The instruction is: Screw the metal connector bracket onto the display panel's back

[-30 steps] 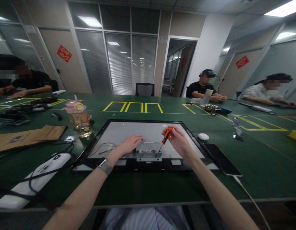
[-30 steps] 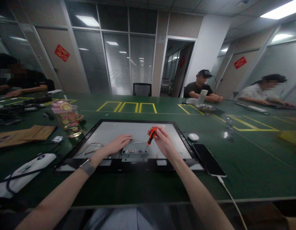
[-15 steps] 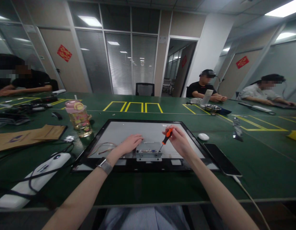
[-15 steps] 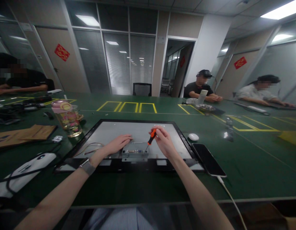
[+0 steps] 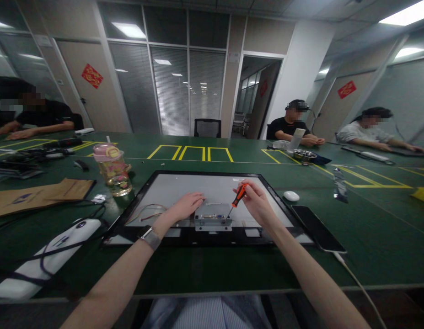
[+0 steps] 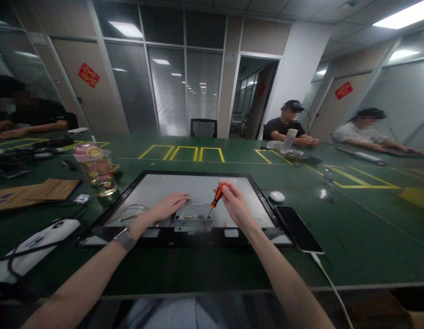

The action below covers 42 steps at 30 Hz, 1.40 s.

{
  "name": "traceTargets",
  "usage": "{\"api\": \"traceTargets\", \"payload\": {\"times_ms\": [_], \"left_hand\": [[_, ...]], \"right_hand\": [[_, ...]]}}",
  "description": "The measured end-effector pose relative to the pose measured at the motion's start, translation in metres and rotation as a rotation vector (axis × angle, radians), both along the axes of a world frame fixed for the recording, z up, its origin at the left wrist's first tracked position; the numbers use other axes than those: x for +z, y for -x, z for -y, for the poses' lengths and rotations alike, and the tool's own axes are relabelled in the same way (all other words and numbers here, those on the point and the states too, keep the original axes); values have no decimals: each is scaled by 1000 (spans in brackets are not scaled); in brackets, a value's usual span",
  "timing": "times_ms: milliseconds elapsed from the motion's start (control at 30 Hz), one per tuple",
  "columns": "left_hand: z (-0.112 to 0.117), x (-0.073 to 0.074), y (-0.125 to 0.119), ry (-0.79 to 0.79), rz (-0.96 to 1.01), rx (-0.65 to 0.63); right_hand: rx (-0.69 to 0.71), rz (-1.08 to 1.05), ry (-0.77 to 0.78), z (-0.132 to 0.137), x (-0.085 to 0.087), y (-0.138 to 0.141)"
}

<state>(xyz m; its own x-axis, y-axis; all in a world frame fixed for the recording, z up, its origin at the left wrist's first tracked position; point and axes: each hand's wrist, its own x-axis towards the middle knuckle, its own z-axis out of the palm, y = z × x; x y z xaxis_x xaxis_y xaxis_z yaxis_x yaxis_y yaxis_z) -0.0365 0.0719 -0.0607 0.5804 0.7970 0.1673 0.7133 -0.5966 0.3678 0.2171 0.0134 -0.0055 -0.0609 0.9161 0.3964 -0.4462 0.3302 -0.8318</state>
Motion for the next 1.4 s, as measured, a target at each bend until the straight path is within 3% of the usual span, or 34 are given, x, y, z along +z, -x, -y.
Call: {"api": "traceTargets", "payload": {"times_ms": [333, 667, 933, 1400], "left_hand": [[0, 1, -1, -4, -6, 13], [-4, -3, 2, 10, -5, 2], [-1, -2, 1, -5, 2, 6], [-2, -3, 1, -14, 10, -2]], "right_hand": [[69, 12, 2, 3, 4, 2], [-41, 65, -12, 0, 0, -1], [59, 37, -20, 1, 3, -1], [-98, 62, -26, -3, -4, -3]]}}
